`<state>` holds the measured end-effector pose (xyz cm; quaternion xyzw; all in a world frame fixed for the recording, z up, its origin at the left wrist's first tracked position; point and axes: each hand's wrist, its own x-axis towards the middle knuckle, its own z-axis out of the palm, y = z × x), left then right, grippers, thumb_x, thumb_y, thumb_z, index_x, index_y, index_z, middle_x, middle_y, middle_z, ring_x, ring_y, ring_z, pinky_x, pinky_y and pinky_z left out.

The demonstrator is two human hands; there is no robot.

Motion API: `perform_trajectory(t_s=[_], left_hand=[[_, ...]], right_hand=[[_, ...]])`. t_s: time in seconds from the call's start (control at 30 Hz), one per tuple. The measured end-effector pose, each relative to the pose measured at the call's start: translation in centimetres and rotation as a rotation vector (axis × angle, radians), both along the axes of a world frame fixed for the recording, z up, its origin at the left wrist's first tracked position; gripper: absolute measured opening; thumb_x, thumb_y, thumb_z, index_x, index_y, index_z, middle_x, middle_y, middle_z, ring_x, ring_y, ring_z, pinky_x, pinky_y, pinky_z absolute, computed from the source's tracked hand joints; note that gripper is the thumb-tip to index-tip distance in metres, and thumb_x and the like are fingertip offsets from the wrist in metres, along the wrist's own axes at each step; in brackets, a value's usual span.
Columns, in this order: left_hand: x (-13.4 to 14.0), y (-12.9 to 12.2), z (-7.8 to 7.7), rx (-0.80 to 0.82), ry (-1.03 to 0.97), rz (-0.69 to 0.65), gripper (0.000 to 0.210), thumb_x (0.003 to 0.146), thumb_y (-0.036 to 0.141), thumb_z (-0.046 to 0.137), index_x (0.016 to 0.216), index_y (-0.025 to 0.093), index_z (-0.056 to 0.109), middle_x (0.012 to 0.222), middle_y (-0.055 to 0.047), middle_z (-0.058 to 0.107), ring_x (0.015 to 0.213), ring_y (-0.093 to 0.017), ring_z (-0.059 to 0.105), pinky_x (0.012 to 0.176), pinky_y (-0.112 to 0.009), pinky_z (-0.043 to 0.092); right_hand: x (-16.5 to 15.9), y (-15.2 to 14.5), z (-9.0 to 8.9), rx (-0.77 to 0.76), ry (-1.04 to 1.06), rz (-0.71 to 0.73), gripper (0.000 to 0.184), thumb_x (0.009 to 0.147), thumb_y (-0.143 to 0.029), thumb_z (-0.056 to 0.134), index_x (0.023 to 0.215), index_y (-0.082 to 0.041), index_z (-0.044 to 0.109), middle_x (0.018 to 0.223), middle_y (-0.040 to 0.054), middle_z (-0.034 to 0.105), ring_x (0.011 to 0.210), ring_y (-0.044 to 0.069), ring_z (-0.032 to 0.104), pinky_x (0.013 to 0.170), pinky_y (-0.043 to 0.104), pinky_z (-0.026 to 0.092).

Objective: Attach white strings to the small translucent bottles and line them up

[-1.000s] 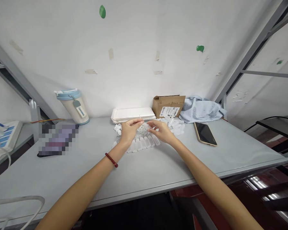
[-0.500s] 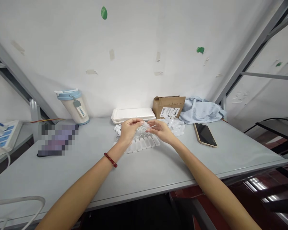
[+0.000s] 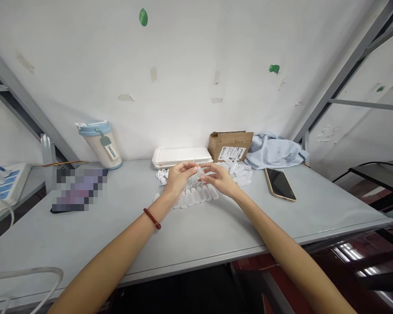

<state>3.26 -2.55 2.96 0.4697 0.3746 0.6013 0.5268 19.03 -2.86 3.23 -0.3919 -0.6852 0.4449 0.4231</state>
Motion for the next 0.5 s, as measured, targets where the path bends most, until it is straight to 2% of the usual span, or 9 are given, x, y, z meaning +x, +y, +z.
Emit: perform_trajectory(t_s=[0.17,0.33,0.43,0.5], left_hand=[[0.08,-0.04,-0.07,-0.025,0.013,-0.006,0.023,0.059,0.024,0.076,0.077,0.015,0.066,0.078,-0.002,0.067,0.075,-0.014,0.061,0.081,-0.033,0.049],[0.13,0.13,-0.26,0.065,0.171,0.044,0.019,0.067,0.021,0.069,0.084,0.015,0.064,0.084,-0.004,0.069,0.080,-0.017,0.064,0.079,-0.034,0.050],[0.12,0.02,-0.49,0.175,0.427,0.196,0.015,0.073,0.020,0.063,0.087,0.015,0.063,0.090,-0.007,0.068,0.088,-0.020,0.063,0.082,-0.038,0.048],[0.13,-0.16,-0.66,0.349,0.628,0.364,0.012,0.078,0.019,0.058,0.089,0.016,0.063,0.094,-0.008,0.067,0.095,-0.022,0.060,0.087,-0.041,0.046]], right_hand=[[-0.08,-0.12,0.09,0.009,-0.020,-0.009,0.037,0.074,-0.023,0.062,0.111,-0.021,0.055,0.093,0.0006,0.054,0.068,0.011,0.065,0.067,0.029,0.056],[-0.10,0.05,-0.02,0.012,-0.013,-0.034,0.035,0.073,-0.028,0.065,0.106,-0.019,0.057,0.087,0.0006,0.057,0.066,0.012,0.064,0.061,0.028,0.056],[0.01,0.24,-0.09,0.002,-0.021,-0.065,0.030,0.074,-0.030,0.065,0.100,-0.016,0.059,0.081,0.0010,0.058,0.065,0.014,0.065,0.058,0.027,0.056],[0.11,0.31,-0.03,-0.001,-0.027,-0.104,0.027,0.074,-0.028,0.065,0.097,-0.015,0.060,0.081,0.0017,0.058,0.065,0.014,0.065,0.057,0.026,0.056]])
